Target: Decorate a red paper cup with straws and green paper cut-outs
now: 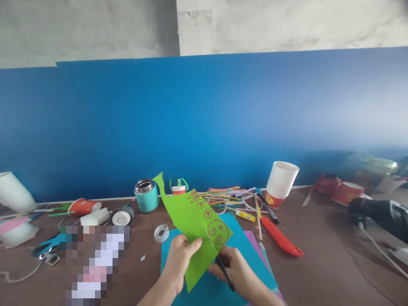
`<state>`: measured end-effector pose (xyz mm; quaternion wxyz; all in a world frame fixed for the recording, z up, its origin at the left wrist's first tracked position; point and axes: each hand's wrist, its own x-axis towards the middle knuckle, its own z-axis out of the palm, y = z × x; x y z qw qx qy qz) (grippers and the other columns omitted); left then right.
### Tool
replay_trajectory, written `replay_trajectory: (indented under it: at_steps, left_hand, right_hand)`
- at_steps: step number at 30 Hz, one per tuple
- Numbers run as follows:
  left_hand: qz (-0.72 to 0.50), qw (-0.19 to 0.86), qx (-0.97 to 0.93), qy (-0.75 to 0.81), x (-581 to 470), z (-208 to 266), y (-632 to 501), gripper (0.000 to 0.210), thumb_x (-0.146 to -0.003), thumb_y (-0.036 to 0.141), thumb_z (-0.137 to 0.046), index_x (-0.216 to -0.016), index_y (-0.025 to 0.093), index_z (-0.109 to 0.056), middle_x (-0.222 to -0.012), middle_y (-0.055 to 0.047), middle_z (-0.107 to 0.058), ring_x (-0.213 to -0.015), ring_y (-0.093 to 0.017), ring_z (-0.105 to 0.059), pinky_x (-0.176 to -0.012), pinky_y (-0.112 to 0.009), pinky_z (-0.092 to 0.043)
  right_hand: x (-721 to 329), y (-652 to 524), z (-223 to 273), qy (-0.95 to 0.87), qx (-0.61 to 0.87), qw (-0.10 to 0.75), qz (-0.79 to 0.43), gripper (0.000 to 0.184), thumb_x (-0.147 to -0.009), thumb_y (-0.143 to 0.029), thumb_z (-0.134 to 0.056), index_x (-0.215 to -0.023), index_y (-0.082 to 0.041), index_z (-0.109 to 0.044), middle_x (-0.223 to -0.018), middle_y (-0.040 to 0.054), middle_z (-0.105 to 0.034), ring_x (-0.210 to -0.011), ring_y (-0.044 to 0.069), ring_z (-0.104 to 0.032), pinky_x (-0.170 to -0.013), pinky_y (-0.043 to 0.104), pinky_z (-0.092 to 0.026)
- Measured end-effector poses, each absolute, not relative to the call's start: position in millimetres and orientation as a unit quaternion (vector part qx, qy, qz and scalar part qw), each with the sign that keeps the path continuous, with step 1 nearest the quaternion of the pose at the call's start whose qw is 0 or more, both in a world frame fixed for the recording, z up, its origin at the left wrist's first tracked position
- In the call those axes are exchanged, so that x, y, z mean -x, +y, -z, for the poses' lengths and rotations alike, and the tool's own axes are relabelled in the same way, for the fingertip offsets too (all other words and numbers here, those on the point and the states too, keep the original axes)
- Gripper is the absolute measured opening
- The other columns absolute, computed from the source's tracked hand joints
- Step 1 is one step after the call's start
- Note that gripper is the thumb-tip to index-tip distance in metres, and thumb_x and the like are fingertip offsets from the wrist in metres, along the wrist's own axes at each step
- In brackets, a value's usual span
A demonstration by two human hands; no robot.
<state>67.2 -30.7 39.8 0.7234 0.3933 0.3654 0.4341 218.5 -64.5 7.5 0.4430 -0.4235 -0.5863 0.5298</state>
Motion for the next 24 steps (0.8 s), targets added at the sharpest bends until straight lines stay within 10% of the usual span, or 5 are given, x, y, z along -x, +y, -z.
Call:
replay_trajectory:
  at_steps: [24]
  left_hand:
    - [-0.466, 0.597, -0.441, 0.482, -67, -20, -33, 0.039, -0.067, 0.054, -0.066, -0.07, 0.015, -0.066, -0.043, 0.002, -0.051, -0.044, -0.015, -0.048, -0.043, -0.025, -0.035]
  right_hand:
    - [-207, -66, -7, -0.491, 0.435, 0.504, -0.562, 0.016, -0.052, -0.011, -0.046, -0.061, -0.015, -0.059, -0.047, -0.0058, -0.046, -0.042, 0.006, -0.033, -0.041, 0.019, -0.027]
